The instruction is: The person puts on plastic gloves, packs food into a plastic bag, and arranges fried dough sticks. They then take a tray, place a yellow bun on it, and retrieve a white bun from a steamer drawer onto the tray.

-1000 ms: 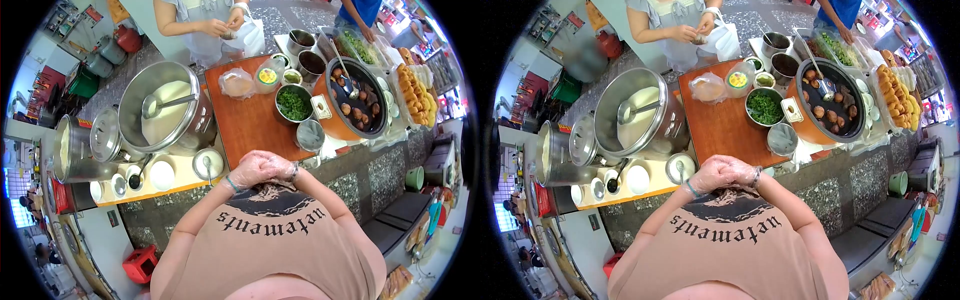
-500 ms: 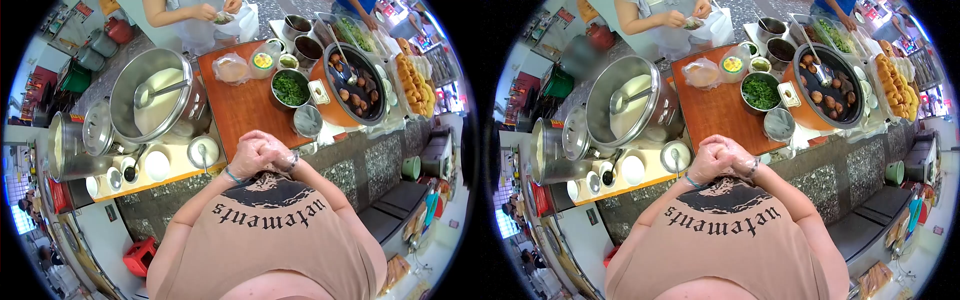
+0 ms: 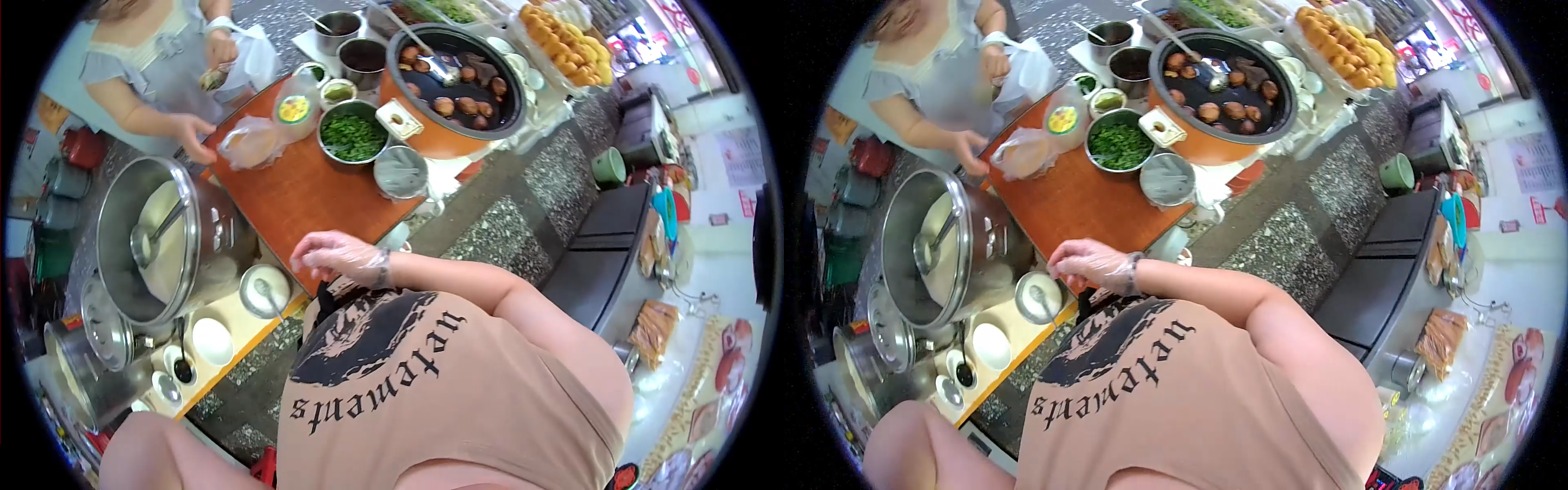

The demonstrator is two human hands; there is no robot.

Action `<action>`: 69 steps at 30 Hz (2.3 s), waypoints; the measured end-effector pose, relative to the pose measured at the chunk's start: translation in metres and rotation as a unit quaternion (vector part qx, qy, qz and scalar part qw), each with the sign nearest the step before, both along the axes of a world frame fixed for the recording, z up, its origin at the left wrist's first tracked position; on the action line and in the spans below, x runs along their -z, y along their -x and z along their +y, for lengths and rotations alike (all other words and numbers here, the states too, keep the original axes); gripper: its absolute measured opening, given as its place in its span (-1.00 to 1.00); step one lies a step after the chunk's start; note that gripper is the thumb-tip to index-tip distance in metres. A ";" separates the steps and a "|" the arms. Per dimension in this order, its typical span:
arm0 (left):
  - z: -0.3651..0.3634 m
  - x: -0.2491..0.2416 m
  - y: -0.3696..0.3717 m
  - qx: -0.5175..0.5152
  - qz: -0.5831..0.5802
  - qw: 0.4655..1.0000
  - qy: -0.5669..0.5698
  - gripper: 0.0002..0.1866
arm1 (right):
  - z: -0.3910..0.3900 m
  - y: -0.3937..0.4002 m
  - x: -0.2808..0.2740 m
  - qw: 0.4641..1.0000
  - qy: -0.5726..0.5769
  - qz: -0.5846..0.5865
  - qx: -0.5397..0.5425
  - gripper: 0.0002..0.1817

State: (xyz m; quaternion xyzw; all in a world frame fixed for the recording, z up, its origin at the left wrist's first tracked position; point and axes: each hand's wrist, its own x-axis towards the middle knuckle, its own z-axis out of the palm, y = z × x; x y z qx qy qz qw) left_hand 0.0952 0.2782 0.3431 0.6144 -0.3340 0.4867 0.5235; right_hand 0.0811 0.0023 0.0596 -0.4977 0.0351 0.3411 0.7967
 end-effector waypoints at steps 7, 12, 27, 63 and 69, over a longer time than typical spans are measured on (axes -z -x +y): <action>-0.007 -0.001 0.010 -0.026 -0.042 0.999 -0.010 -0.65 | 0.005 0.002 -0.003 1.000 -0.005 -0.002 0.002 -0.81; -0.012 -0.002 0.013 -0.052 -0.053 0.997 -0.018 -0.63 | 0.003 0.000 -0.002 1.000 0.002 -0.013 0.001 -0.80; -0.093 0.212 -0.016 0.348 0.583 0.663 -0.315 -0.84 | 0.002 -0.011 -0.021 0.992 -0.115 -0.040 -0.018 -0.61; -0.149 0.275 -0.005 0.336 0.601 0.701 0.186 -0.48 | 0.010 -0.026 -0.015 0.944 0.084 -0.292 0.127 -0.27; -0.147 0.291 -0.005 0.407 0.525 0.744 0.075 -0.21 | 0.010 -0.019 -0.037 0.898 0.177 -0.402 -0.019 -0.10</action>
